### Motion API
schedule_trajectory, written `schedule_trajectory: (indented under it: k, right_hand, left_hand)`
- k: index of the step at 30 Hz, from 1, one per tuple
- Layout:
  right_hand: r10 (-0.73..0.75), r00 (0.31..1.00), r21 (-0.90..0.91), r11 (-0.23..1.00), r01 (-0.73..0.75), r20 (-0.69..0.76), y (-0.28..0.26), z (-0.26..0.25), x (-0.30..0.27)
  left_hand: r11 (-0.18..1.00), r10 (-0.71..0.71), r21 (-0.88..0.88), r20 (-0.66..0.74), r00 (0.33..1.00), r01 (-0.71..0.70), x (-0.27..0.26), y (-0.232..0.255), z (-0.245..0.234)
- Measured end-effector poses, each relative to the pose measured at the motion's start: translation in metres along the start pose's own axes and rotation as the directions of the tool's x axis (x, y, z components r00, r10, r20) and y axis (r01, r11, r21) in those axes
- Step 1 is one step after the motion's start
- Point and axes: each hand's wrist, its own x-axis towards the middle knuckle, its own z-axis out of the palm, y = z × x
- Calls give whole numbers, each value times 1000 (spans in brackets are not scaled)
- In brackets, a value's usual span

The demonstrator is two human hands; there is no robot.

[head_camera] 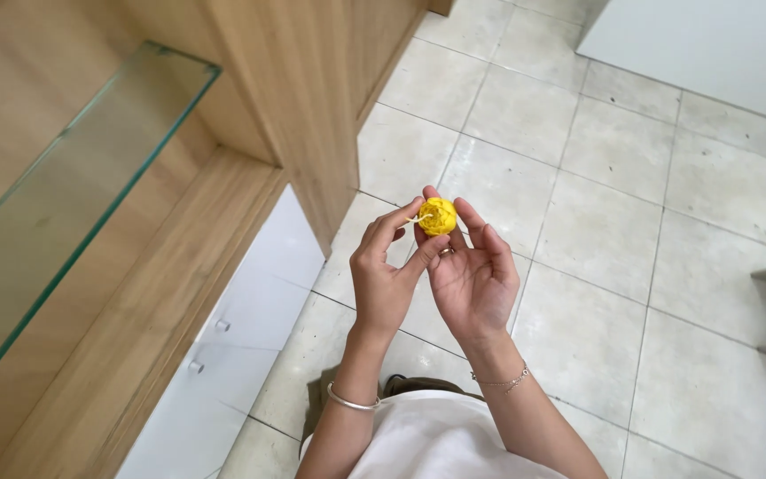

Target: Moving flower-shaped candles from a display shelf to a workbench.

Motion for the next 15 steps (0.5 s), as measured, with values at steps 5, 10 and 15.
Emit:
schedule_trajectory:
  k: [5, 10, 15]
  right_hand:
    - [-71, 996, 13, 997, 72, -54, -32, -33, 38]
    - [-145, 981, -10, 989, 145, -125, -53, -63, 96]
    - [-214, 965, -9, 976, 216, -150, -70, -78, 189]
  left_hand:
    - [993, 95, -77, 98, 991, -88, 41, -16, 46]
    - [990, 58, -138, 206, 977, -30, 99, -49, 89]
    - [980, 54, -197, 272, 961, 1, 188, -88, 134]
